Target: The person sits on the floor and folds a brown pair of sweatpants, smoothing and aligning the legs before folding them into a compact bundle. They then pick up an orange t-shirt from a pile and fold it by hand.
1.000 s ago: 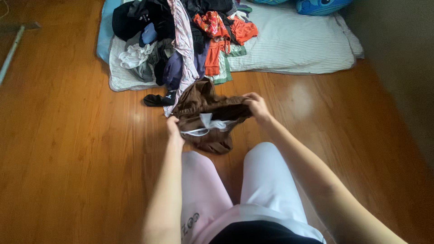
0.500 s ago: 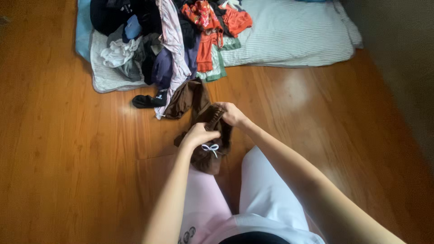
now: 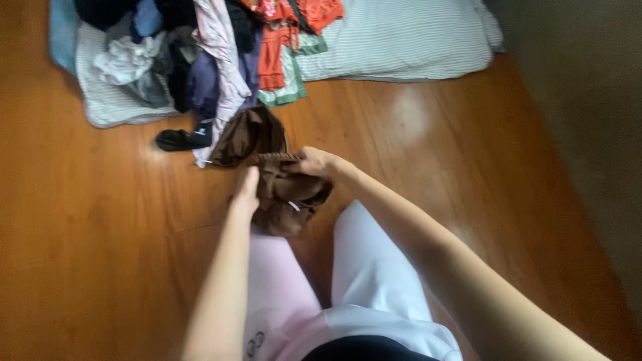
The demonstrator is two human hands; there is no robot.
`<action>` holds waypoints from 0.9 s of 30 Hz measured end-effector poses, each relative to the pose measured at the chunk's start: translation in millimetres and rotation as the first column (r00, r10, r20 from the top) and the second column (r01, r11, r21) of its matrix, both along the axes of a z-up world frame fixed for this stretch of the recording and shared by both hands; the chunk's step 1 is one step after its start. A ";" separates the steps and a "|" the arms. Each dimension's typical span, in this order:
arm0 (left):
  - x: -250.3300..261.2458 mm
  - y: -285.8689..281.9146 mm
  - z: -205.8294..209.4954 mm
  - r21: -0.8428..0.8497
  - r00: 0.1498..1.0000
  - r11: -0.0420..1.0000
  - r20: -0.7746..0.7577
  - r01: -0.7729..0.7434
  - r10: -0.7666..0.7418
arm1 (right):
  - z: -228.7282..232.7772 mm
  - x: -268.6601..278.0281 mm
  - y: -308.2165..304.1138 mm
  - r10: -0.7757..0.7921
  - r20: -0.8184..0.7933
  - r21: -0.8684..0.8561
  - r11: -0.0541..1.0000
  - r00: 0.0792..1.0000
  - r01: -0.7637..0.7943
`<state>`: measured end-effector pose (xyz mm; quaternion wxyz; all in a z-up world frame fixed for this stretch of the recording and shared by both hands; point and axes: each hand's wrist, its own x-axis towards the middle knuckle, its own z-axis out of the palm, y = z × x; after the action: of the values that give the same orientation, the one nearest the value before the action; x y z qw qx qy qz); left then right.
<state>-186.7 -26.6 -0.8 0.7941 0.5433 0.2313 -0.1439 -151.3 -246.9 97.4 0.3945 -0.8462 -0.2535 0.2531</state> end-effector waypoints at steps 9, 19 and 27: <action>-13.3 1.9 53.6 0.656 0.931 0.738 0.151 0.157 -0.333 | -57.4 12.7 2.3 -0.325 -0.612 0.364 0.694 0.721 0.621; -26.4 -17.6 55.8 0.329 0.903 0.944 0.414 -0.033 -0.113 | -71.2 0.9 -24.3 -0.333 0.030 0.145 0.934 0.942 0.326; -18.9 -1.6 39.5 0.837 0.865 0.539 0.201 0.092 -0.460 | -68.1 9.6 -31.0 -0.306 -0.503 0.394 0.751 0.808 0.530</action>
<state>-205.6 -28.3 38.8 0.4557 0.8893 0.0129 -0.0360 -141.7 -277.9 29.3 0.6976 -0.6714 -0.0231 0.2489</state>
